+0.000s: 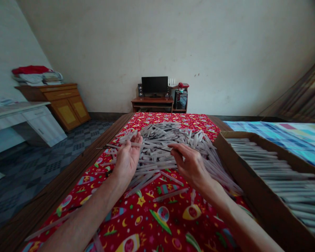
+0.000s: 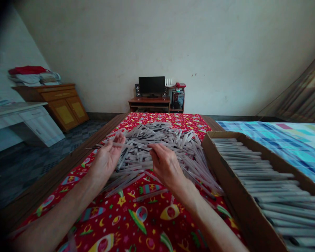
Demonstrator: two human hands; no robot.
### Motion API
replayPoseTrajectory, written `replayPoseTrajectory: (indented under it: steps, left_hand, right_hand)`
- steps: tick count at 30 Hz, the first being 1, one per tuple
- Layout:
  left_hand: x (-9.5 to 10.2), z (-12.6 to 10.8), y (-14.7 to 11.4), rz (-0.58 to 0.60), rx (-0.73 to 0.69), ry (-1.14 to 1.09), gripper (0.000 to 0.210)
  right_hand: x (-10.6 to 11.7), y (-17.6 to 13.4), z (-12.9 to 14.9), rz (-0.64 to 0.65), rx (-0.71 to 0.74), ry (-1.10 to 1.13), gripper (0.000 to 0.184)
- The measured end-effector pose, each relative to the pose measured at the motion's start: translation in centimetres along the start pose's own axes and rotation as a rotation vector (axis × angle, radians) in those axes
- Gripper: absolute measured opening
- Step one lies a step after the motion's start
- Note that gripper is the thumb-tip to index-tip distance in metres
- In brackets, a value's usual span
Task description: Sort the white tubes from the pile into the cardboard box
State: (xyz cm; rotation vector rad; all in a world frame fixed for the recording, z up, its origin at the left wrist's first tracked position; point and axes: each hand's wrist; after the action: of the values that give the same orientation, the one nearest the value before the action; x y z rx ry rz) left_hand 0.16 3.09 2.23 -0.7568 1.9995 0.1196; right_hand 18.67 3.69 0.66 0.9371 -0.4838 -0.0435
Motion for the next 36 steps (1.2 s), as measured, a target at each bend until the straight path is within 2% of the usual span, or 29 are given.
replayPoseTrajectory:
  steps: [4, 6, 9, 12, 16, 19, 21, 24, 26, 28, 30, 36]
  left_hand:
    - [0.7, 1.0, -1.1, 0.191, 0.056, 0.098, 0.018]
    - [1.1, 1.8, -1.8, 0.233, 0.117, 0.149, 0.01]
    - [1.7, 3.0, -2.8, 0.27, 0.207, 0.205, 0.003]
    - [2.1, 3.9, -3.6, 0.288, 0.247, 0.263, 0.008]
    - [2.5, 4.6, -4.2, 0.281, 0.286, 0.306, 0.011]
    - [2.5, 4.5, -3.9, 0.262, 0.276, 0.303, 0.008]
    - [2.3, 4.0, -3.3, 0.247, 0.239, 0.274, 0.007]
    - [1.8, 3.2, -2.1, 0.189, 0.166, 0.235, 0.01]
    - [1.5, 2.9, -1.6, 0.109, 0.137, 0.199, 0.014]
    - [1.4, 2.8, -1.4, 0.051, 0.136, 0.166, 0.019]
    - [1.4, 2.9, -1.5, 0.033, 0.15, 0.157, 0.022]
    - [1.7, 3.2, -1.8, 0.071, 0.17, 0.175, 0.022]
  right_hand:
    - [0.1, 0.1, -0.1, 0.007, -0.092, 0.001, 0.024]
    - [0.1, 0.1, -0.3, 0.026, -0.15, 0.006, 0.025]
    - [0.0, 0.0, -0.4, -0.039, -0.175, -0.015, 0.028]
    - [-0.5, -0.4, -0.1, -0.089, -0.217, 0.026, 0.033]
    - [-1.1, -0.7, 0.2, -0.076, -0.402, 0.275, 0.04]
    - [-0.8, -0.1, -0.4, -0.118, -0.493, 0.423, 0.047]
    - [0.0, 0.5, -1.1, -0.105, -0.507, 0.412, 0.049]
    - [1.5, 1.3, -2.4, 0.062, -0.443, 0.135, 0.042]
    - [2.4, 1.3, -3.1, 0.288, -0.344, -0.108, 0.031]
    - [3.0, 1.1, -3.4, 0.553, -0.252, -0.254, 0.019]
    - [3.1, 0.6, -3.2, 0.718, -0.195, -0.341, 0.013]
    - [2.0, -1.5, -2.1, 0.751, -0.078, -0.727, 0.018]
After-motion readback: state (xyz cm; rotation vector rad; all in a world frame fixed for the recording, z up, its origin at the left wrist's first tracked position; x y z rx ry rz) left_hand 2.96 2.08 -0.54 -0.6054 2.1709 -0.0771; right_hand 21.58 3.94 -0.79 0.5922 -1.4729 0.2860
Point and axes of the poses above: each hand's wrist, its own y-axis towards the middle knuckle, its own x-axis out of the back of the hand, z = x × y, and after that the axes turned 12 degrees about -z, right-handed
